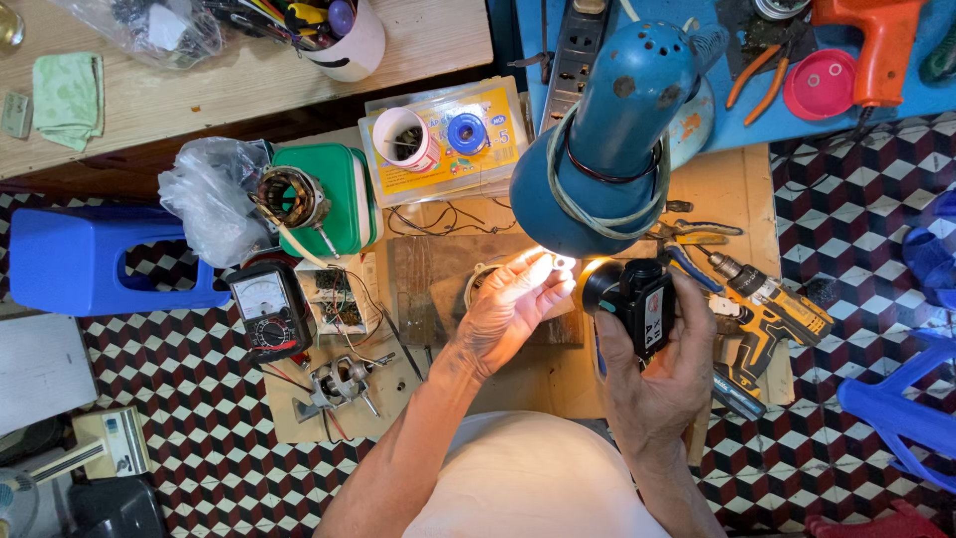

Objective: The person handles a small cylindrical metal part and a disassembled motor housing on a cluttered workbench. They use a screwdriver to adjust internal components of the motor while holding the housing steady. The person repeatedly inserts and removes the screwdriver to manipulate parts inside the motor.

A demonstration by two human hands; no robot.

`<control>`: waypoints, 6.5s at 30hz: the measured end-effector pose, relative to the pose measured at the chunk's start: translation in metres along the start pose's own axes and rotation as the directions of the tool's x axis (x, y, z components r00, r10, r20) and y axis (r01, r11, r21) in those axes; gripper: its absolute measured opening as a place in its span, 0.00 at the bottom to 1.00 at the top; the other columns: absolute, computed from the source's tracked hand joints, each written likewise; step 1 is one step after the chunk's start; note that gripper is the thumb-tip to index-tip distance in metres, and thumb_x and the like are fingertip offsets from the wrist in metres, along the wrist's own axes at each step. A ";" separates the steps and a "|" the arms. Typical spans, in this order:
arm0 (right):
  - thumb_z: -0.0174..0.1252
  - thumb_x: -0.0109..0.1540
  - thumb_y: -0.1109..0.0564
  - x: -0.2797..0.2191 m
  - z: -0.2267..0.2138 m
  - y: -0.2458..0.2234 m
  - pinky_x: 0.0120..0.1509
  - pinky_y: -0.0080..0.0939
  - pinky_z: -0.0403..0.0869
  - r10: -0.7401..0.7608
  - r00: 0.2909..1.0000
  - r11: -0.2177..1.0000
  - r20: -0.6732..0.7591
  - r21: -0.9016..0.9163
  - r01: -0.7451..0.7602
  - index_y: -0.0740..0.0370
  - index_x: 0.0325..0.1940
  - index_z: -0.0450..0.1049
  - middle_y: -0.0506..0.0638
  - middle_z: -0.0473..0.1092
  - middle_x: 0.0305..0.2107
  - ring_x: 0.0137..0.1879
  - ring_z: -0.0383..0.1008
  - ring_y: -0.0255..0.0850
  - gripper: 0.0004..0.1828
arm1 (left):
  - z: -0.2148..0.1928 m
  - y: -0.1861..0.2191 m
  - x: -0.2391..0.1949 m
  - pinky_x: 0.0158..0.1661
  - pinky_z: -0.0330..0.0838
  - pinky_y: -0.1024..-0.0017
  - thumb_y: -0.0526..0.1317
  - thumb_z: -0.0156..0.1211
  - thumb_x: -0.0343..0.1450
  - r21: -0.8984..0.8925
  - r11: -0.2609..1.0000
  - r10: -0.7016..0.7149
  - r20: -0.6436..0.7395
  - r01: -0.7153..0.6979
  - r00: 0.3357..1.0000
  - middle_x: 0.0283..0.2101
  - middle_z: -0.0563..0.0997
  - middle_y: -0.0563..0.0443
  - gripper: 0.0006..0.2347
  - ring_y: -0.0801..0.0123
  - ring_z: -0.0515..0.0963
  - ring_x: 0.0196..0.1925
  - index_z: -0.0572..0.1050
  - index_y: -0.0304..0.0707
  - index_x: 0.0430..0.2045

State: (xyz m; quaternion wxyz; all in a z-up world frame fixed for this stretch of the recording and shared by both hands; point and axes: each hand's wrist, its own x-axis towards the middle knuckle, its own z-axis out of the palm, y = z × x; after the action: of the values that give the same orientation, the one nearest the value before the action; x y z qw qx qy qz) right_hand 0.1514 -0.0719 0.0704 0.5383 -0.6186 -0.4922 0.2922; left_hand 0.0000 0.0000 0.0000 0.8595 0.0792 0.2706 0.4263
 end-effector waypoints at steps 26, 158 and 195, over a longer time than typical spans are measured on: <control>0.62 0.68 0.59 0.005 0.002 0.000 0.68 0.38 0.77 0.042 0.999 0.999 -0.003 0.015 -0.042 0.72 0.73 0.54 0.59 0.67 0.57 0.61 0.74 0.39 0.34 | -0.003 0.003 0.001 0.54 0.73 0.71 0.36 0.55 0.79 -0.008 1.000 0.009 -0.005 -0.009 1.000 0.48 0.79 0.48 0.09 0.70 0.78 0.49 0.76 0.31 0.49; 0.61 0.66 0.60 -0.094 0.028 0.009 0.60 0.37 0.77 0.166 0.945 0.972 0.281 -0.210 -0.108 0.67 0.58 0.69 0.55 0.76 0.48 0.54 0.79 0.39 0.17 | -0.080 -0.041 -0.106 0.51 0.77 0.74 0.39 0.60 0.76 -0.068 0.997 -0.027 -0.071 0.022 0.997 0.47 0.82 0.48 0.15 0.73 0.81 0.47 0.73 0.35 0.56; 0.62 0.65 0.59 -0.105 0.043 0.042 0.52 0.32 0.76 0.404 0.870 0.872 0.283 0.167 -0.459 0.67 0.51 0.76 0.49 0.77 0.40 0.46 0.77 0.32 0.12 | -0.067 -0.045 -0.124 0.50 0.78 0.73 0.40 0.60 0.74 0.334 0.943 0.047 -0.135 0.001 0.990 0.44 0.84 0.48 0.14 0.71 0.83 0.46 0.76 0.34 0.51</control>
State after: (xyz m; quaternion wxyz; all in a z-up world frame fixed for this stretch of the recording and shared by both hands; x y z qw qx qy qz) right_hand 0.0891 -0.1497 0.0023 0.4629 -0.6074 -0.3647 0.5328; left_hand -0.0656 -0.1307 -0.0239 0.8075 0.1962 0.3978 0.3889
